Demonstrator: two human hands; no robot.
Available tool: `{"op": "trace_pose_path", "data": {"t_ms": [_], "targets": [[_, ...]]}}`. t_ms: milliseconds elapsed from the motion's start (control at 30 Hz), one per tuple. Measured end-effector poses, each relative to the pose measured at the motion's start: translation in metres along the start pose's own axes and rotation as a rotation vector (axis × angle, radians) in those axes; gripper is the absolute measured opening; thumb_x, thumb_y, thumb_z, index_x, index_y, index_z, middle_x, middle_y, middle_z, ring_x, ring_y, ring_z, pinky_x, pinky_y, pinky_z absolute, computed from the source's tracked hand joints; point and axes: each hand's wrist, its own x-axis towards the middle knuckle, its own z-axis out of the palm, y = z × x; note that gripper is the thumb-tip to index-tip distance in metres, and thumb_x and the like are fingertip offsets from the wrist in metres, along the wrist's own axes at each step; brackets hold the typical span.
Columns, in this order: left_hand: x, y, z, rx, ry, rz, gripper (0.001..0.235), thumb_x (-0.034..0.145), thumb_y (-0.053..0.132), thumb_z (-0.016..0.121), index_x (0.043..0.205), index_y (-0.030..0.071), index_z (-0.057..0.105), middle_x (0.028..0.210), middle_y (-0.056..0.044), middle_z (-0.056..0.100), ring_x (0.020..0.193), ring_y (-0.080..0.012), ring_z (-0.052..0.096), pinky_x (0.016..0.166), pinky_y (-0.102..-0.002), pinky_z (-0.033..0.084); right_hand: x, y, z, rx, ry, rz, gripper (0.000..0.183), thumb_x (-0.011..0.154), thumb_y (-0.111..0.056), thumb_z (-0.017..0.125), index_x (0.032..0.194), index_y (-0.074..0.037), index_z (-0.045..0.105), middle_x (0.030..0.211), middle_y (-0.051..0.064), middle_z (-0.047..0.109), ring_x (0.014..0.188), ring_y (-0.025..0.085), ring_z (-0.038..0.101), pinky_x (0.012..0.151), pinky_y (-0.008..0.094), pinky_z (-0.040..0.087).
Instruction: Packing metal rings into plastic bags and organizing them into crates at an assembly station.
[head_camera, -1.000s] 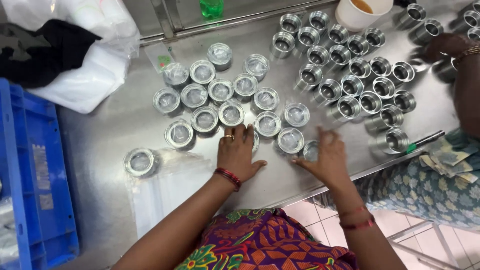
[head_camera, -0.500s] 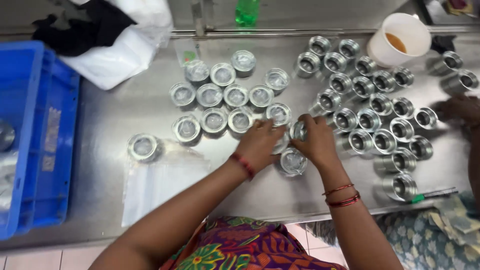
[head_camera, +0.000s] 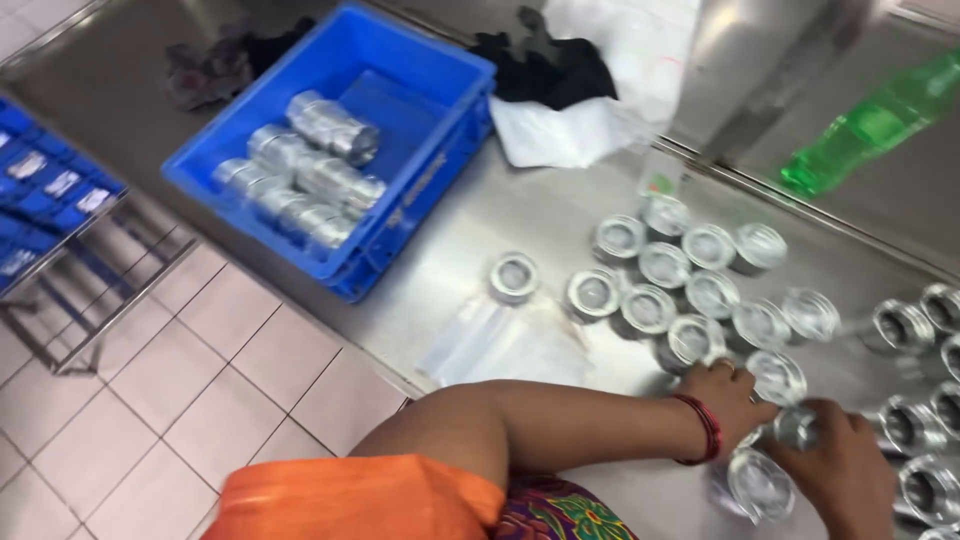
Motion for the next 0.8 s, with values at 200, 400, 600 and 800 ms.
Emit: {"op": "trace_pose_path", "data": {"t_ms": [200,400,600,800], "targets": [[-0.028,-0.075,0.003,-0.356,-0.043,-0.043,0.079,0.066,0.043,0.085,0.136,0.019,0.058,0.129,-0.016,0.066,0.119,-0.0401,0.065,0.092,-0.045,0.059,0.019,0.041,0.046,0.331,-0.076,-0.094,0.073,0.061,-0.029,0.097,0.125,-0.009,0.069,0.119,0.020,0.073,0.111,0.031,0.072,0.098,0.048,0.056],[-0.101,-0.195,-0.038,-1.505,0.253,0.086,0.090,0.077,0.052,0.087,0.143,0.003,0.051,0.134,-0.016,0.062,0.129,-0.0296,0.060,0.108,-0.038,0.050,-0.018,-0.181,-0.006,1.549,-0.112,-0.198,0.074,0.075,0.008,0.074,0.142,-0.001,0.044,0.129,0.027,0.058,0.118,0.034,0.062,0.096,0.047,0.053],[-0.197,-0.375,-0.209,-0.888,0.234,0.169,0.104,0.066,0.019,0.092,0.153,0.011,0.035,0.147,-0.022,0.036,0.139,-0.0340,0.047,0.115,-0.042,0.052,0.017,-0.419,-0.096,1.645,-0.184,-0.571,0.100,0.068,-0.003,0.082,0.157,-0.005,0.037,0.143,0.022,0.056,0.132,0.031,0.059,0.109,0.040,0.050],[-0.214,-0.513,-0.271,-0.927,0.151,0.231,0.097,0.065,0.023,0.099,0.144,0.009,0.045,0.141,-0.014,0.057,0.133,-0.0256,0.058,0.110,-0.040,0.053,0.064,-0.542,-0.083,1.257,0.079,-0.603,0.093,0.068,-0.011,0.090,0.150,-0.007,0.045,0.128,0.011,0.054,0.114,0.021,0.060,0.095,0.035,0.055]]}}
